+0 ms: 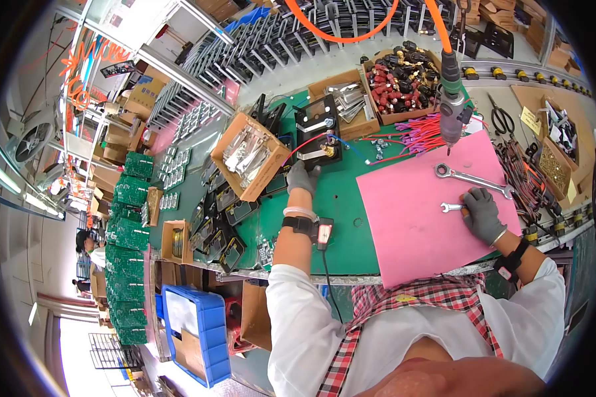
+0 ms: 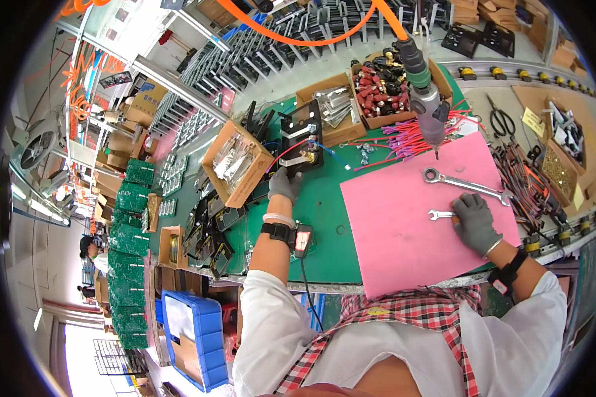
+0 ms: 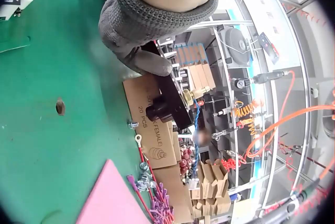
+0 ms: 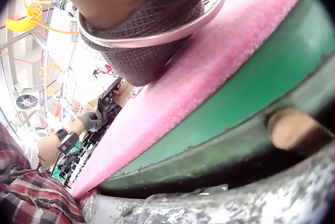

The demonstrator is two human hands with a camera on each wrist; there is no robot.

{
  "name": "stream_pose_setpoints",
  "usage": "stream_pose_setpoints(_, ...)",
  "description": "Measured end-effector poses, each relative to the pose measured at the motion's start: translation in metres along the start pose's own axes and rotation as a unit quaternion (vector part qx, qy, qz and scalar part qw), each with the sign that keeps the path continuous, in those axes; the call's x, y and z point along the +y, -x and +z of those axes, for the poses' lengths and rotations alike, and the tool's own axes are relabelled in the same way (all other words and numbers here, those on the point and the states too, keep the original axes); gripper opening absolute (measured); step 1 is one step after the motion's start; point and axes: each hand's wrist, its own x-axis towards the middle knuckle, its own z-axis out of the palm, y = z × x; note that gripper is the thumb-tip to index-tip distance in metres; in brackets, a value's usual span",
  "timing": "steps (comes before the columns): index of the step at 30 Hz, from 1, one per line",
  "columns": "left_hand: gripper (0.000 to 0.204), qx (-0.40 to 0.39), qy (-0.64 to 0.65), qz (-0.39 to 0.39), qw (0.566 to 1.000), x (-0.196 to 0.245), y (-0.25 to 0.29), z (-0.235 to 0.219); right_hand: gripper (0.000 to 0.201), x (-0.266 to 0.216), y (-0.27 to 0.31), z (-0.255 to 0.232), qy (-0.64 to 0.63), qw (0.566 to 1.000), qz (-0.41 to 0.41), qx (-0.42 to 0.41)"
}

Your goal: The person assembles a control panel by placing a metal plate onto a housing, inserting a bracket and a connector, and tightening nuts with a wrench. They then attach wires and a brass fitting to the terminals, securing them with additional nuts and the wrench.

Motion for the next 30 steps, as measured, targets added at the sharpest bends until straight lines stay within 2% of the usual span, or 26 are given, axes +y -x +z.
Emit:
stream_pose_setpoints(2, 0.046, -0.010, 0.002, -0.010, 1.000, 0.001, 0.003, 0.000, 0.027, -0.002, 0.000, -0.002, -0.002, 1.000, -0.002, -0.002)
stream_pose_setpoints(5, 0.045, -0.009, 0.079, 0.047, 0.996, -0.004, 0.006, 0.015, 0.026, -0.001, 0.001, -0.001, -0.003, 1.000, 0.001, 0.002)
stream_pose_setpoints(6, 0.045, 0.043, 0.003, 0.045, 0.998, 0.003, 0.016, 0.014, 0.025, 0.000, 0.000, 0.000, -0.004, 1.000, 0.001, 0.003)
stream_pose_setpoints(8, 0.046, 0.018, -0.084, 0.115, 0.990, -0.015, 0.004, 0.032, 0.025, 0.000, -0.003, -0.004, -0.013, 1.000, 0.001, -0.017)
stream_pose_setpoints(10, 0.048, -0.044, -0.072, 0.077, 0.993, -0.001, 0.020, 0.009, 0.023, 0.000, -0.008, -0.009, -0.025, 0.999, -0.015, -0.031)
stream_pose_setpoints(11, 0.049, -0.089, -0.014, 0.007, 0.996, 0.029, 0.045, -0.028, 0.022, 0.003, -0.010, -0.011, -0.035, 0.998, -0.021, -0.051)
stream_pose_setpoints(12, 0.038, -0.093, -0.109, 0.123, 0.982, 0.033, 0.059, -0.039, 0.022, 0.007, -0.011, -0.014, -0.044, 0.996, -0.028, -0.072)
stream_pose_setpoints(13, 0.032, -0.033, -0.247, 0.370, 0.895, -0.022, 0.028, 0.011, 0.021, 0.007, -0.015, -0.018, -0.053, 0.994, -0.035, -0.093)
stream_pose_setpoints(14, 0.030, -0.039, -0.035, 0.367, 0.929, -0.047, 0.016, 0.044, 0.022, 0.005, -0.018, -0.026, -0.058, 0.991, -0.045, -0.115)
stream_pose_setpoints(15, 0.029, -0.040, 0.113, 0.327, 0.937, -0.052, 0.025, 0.040, 0.023, 0.005, -0.020, -0.029, -0.068, 0.990, -0.059, -0.108)
stream_pose_setpoints(16, 0.029, -0.033, 0.263, 0.294, 0.918, -0.056, 0.034, 0.036, 0.024, 0.009, -0.021, -0.030, -0.079, 0.989, -0.073, -0.100)
stream_pose_setpoints(18, 0.031, -0.022, 0.427, 0.182, 0.886, -0.015, 0.094, -0.048, 0.029, 0.019, -0.019, -0.028, -0.071, 0.988, -0.100, -0.090)
stream_pose_setpoints(19, 0.030, -0.038, 0.546, 0.077, 0.833, -0.019, 0.105, -0.074, 0.029, 0.020, -0.019, -0.029, -0.074, 0.987, -0.103, -0.099)
stream_pose_setpoints(20, 0.029, -0.054, 0.652, -0.026, 0.756, -0.033, 0.112, -0.096, 0.029, 0.021, -0.019, -0.031, -0.077, 0.986, -0.103, -0.107)
stream_pose_setpoints(21, 0.029, 0.011, 0.598, 0.001, 0.801, -0.061, 0.116, -0.114, 0.029, 0.022, -0.019, -0.032, -0.080, 0.985, -0.102, -0.115)
stream_pose_setpoints(22, 0.017, 0.126, 0.482, -0.040, 0.866, -0.090, 0.118, -0.131, 0.030, 0.022, -0.018, -0.033, -0.086, 0.985, -0.100, -0.115)
stream_pose_setpoints(23, 0.015, 0.286, 0.167, -0.060, 0.942, -0.115, 0.121, -0.151, 0.030, 0.020, -0.020, -0.037, -0.091, 0.984, -0.080, -0.131)
stream_pose_setpoints(24, 0.017, 0.353, 0.077, -0.073, 0.930, -0.179, 0.110, -0.152, 0.030, 0.018, -0.021, -0.040, -0.096, 0.983, -0.058, -0.146)
stream_pose_setpoints(25, 0.021, 0.308, 0.003, -0.208, 0.928, -0.190, 0.121, -0.179, 0.030, 0.014, -0.022, -0.043, -0.101, 0.981, -0.033, -0.161)
stream_pose_setpoints(27, 0.025, 0.238, -0.146, -0.313, 0.908, -0.241, 0.127, -0.199, 0.030, 0.012, -0.024, -0.042, -0.081, 0.983, -0.050, -0.155)
stream_pose_setpoints(29, 0.026, 0.160, -0.191, -0.338, 0.908, -0.260, 0.123, -0.212, 0.029, 0.006, -0.028, -0.044, -0.062, 0.982, -0.042, -0.176)
stream_pose_setpoints(30, 0.026, 0.122, -0.210, -0.320, 0.916, -0.261, 0.114, -0.214, 0.029, 0.004, -0.028, -0.042, -0.060, 0.983, -0.047, -0.167)
